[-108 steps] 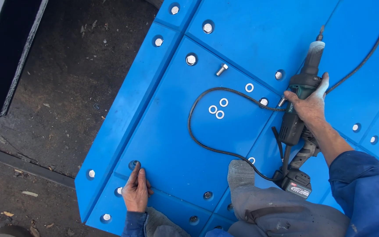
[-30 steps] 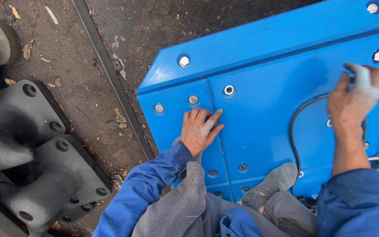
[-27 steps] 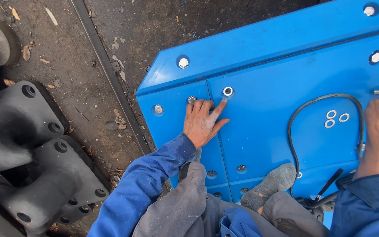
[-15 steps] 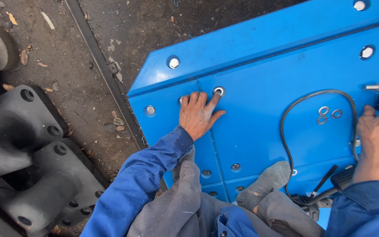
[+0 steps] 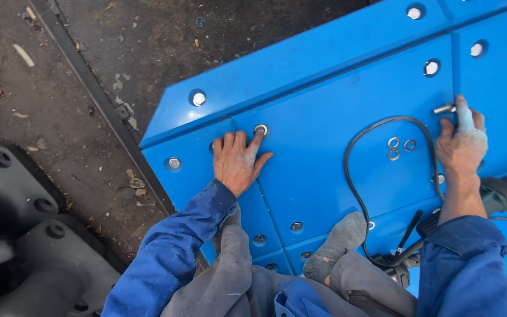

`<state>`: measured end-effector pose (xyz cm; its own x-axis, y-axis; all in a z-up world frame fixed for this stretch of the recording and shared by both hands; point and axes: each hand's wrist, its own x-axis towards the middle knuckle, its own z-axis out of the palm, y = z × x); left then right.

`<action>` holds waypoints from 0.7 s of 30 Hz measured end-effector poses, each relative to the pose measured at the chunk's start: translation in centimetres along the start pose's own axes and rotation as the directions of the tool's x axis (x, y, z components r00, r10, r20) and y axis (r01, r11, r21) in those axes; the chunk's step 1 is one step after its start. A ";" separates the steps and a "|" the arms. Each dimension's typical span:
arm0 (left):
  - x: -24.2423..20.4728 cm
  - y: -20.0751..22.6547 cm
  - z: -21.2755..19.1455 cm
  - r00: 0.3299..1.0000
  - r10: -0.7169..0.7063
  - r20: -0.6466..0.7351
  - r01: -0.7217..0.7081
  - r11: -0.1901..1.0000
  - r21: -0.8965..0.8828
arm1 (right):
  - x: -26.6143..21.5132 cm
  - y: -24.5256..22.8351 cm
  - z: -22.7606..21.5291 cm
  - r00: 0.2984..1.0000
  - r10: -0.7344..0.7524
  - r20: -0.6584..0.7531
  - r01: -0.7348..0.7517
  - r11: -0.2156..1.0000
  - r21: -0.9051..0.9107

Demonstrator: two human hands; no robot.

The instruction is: The person kneels on large blue steel panels and uses a cordless impact wrench to drive and tighten bolts, picking up washers and bolts from the panel surface and repositioning the wrench between fasteners. They also handle a corded die grinder resting on the panels and gather loose hardware by hand.

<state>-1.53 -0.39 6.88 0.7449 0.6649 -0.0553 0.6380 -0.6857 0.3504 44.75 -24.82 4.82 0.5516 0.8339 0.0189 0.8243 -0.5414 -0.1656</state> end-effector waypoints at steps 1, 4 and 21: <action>0.3 0.1 0.1 1.000 0.015 -0.024 -0.017 0.997 -0.076 | -0.2 1.0 0.0 0.998 -0.062 -0.016 0.061 0.995 -0.076; -0.2 -0.4 -1.0 1.000 0.001 -0.027 -0.005 0.988 -0.154 | -0.3 1.9 0.3 0.998 -0.056 0.015 0.057 0.985 -0.164; -1.8 -8.5 0.4 0.906 -0.342 -0.249 0.336 0.939 -0.066 | 0.5 -32.9 -2.7 0.941 -0.326 0.094 0.216 0.788 0.577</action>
<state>-8.21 4.13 3.67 0.4082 0.9107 0.0634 0.8372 -0.4011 0.3719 18.20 -6.89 12.89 0.2380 0.9710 -0.0207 0.6944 -0.1850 -0.6954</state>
